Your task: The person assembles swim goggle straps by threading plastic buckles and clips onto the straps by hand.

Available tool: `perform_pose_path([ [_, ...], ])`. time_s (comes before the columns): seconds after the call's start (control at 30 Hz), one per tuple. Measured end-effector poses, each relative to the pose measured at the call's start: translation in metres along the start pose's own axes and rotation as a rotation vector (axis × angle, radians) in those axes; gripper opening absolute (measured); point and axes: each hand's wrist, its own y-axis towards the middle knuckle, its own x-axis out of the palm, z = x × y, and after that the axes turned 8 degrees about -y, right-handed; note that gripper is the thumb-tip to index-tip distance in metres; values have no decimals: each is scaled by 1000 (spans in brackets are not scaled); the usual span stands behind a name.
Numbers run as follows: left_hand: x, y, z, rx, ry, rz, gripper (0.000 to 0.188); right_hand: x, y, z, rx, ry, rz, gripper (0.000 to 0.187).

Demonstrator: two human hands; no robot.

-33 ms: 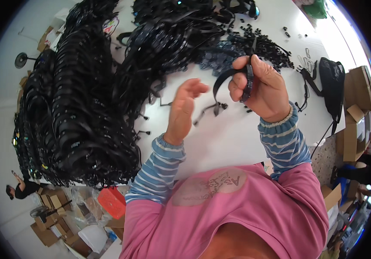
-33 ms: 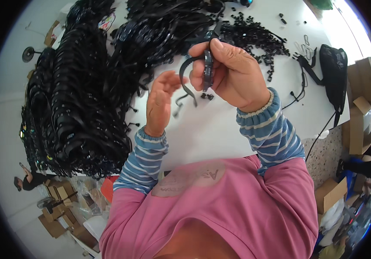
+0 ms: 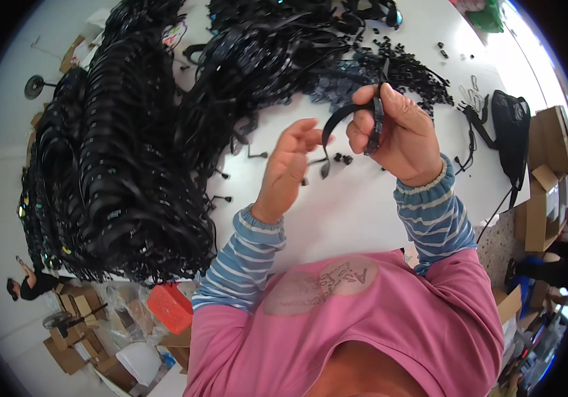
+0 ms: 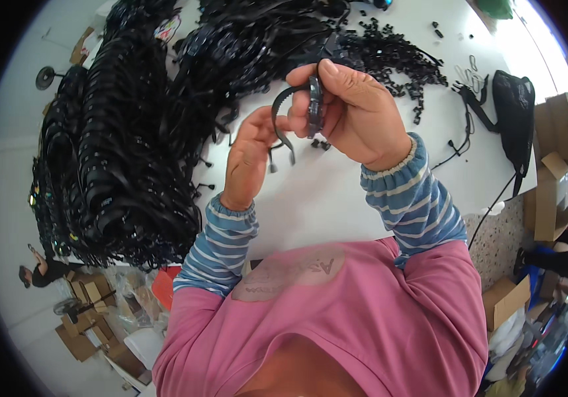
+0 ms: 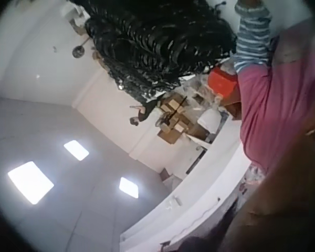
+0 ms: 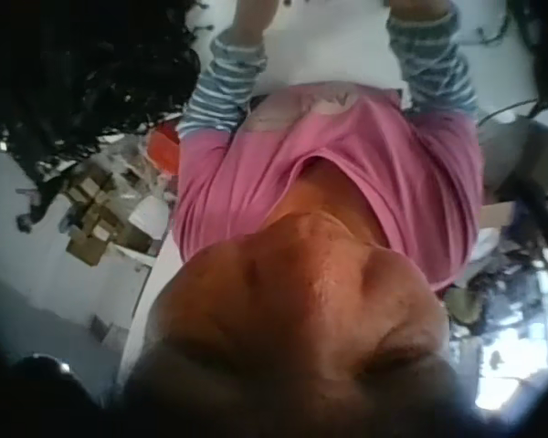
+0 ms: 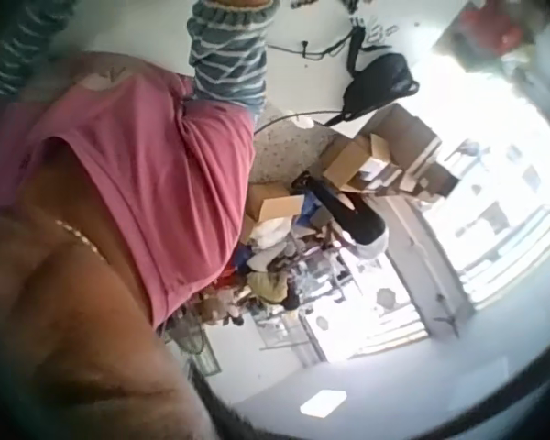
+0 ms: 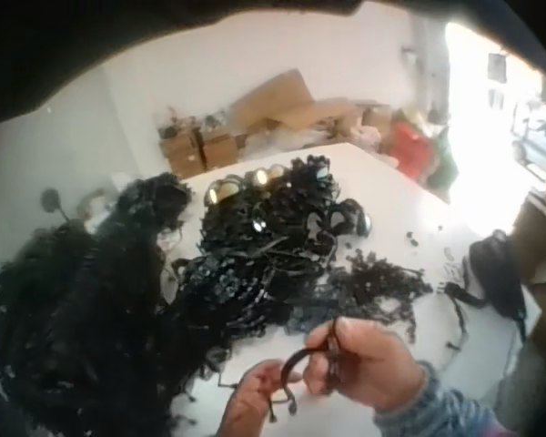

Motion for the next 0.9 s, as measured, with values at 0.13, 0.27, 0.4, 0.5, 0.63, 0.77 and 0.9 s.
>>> perform_pose_path([
  [0.13, -6, -36, 16, -198, 45, 27, 39, 6, -2, 33, 21, -141, -24, 33],
  [0.27, -23, -60, 17, -309, -103, 42, 20, -5, -28, 52, 35, -209, 37, 30],
  [0.4, -27, -81, 13, -358, 117, 145, 19, -21, -55, 73, 117, -243, 70, 25],
  [0.5, -34, -89, 7, -251, 434, 110, 20, -28, -64, 83, 164, -306, 98, 17],
  [0.63, -34, -96, 7, -191, 477, 37, 19, -34, -67, 89, 74, -576, 172, 12],
  [0.77, -24, -98, 0, -52, 739, -18, 15, -32, -69, 89, -40, -712, 322, 11],
  [0.9, -10, -98, 2, 26, 859, -65, 12, -33, -71, 82, -135, -617, 386, 10],
])
